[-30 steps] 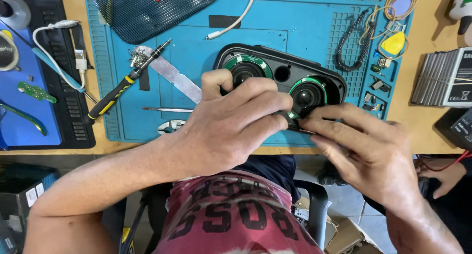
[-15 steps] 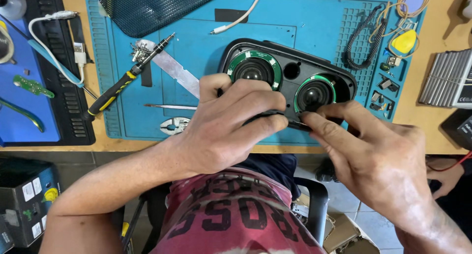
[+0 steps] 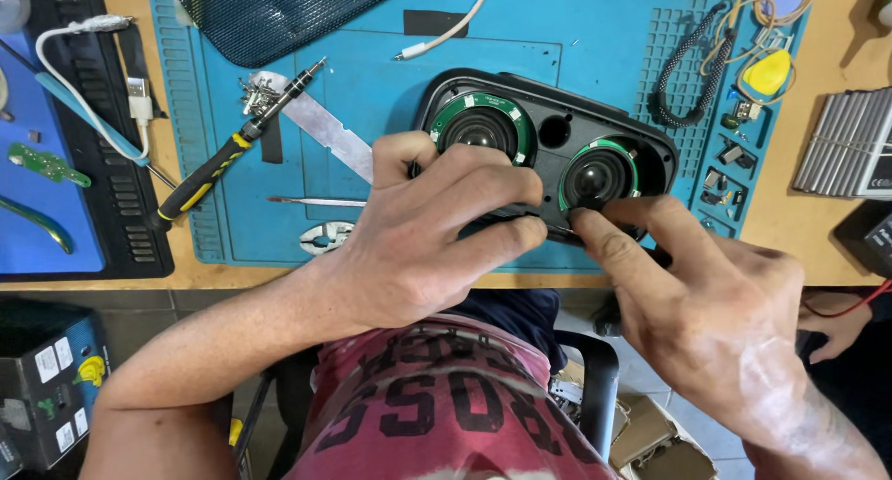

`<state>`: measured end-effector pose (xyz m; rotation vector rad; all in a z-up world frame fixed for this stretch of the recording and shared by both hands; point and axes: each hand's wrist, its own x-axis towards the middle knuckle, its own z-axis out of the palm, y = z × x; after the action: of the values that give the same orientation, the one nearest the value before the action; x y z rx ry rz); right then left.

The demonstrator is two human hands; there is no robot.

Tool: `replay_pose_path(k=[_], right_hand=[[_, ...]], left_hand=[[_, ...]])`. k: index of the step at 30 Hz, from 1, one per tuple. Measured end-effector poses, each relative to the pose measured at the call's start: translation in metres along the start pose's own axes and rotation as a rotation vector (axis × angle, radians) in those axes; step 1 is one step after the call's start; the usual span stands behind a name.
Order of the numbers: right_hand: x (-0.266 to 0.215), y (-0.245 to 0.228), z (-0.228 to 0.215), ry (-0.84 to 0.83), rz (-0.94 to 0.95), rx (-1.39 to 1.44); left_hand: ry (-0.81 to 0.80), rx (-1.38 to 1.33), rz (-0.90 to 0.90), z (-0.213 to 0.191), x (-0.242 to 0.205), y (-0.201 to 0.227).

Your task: The person assembles a dual-speaker electronic device on a cluttered workbench. They use a screwdriver to tighten screws around the speaker cones, then insert and secure small components into the housing. The device is rotated and repositioned throughout the process.

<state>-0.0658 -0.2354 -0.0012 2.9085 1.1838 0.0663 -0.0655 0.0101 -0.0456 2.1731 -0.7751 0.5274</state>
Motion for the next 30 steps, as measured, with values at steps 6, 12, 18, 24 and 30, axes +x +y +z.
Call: replay_pose_path(k=[6, 12, 18, 24, 30], right_hand=[[-0.001, 0.005, -0.003, -0.091, 0.041, 0.034], [0.000, 0.011, -0.001, -0.089, 0.019, 0.116], [0.001, 0.016, -0.003, -0.128, 0.021, 0.161], [0.002, 0.018, -0.005, -0.122, 0.007, 0.127], [0.002, 0.019, -0.007, -0.120, -0.015, 0.070]], left_hand=[[-0.006, 0.014, 0.018, 0.000, -0.001, 0.000], [-0.076, 0.101, 0.043, -0.001, 0.001, 0.001], [-0.075, 0.192, 0.079, 0.000, 0.000, 0.002], [-0.071, 0.172, 0.087, 0.000, 0.002, 0.003], [-0.093, 0.188, 0.088, -0.002, 0.004, 0.005]])
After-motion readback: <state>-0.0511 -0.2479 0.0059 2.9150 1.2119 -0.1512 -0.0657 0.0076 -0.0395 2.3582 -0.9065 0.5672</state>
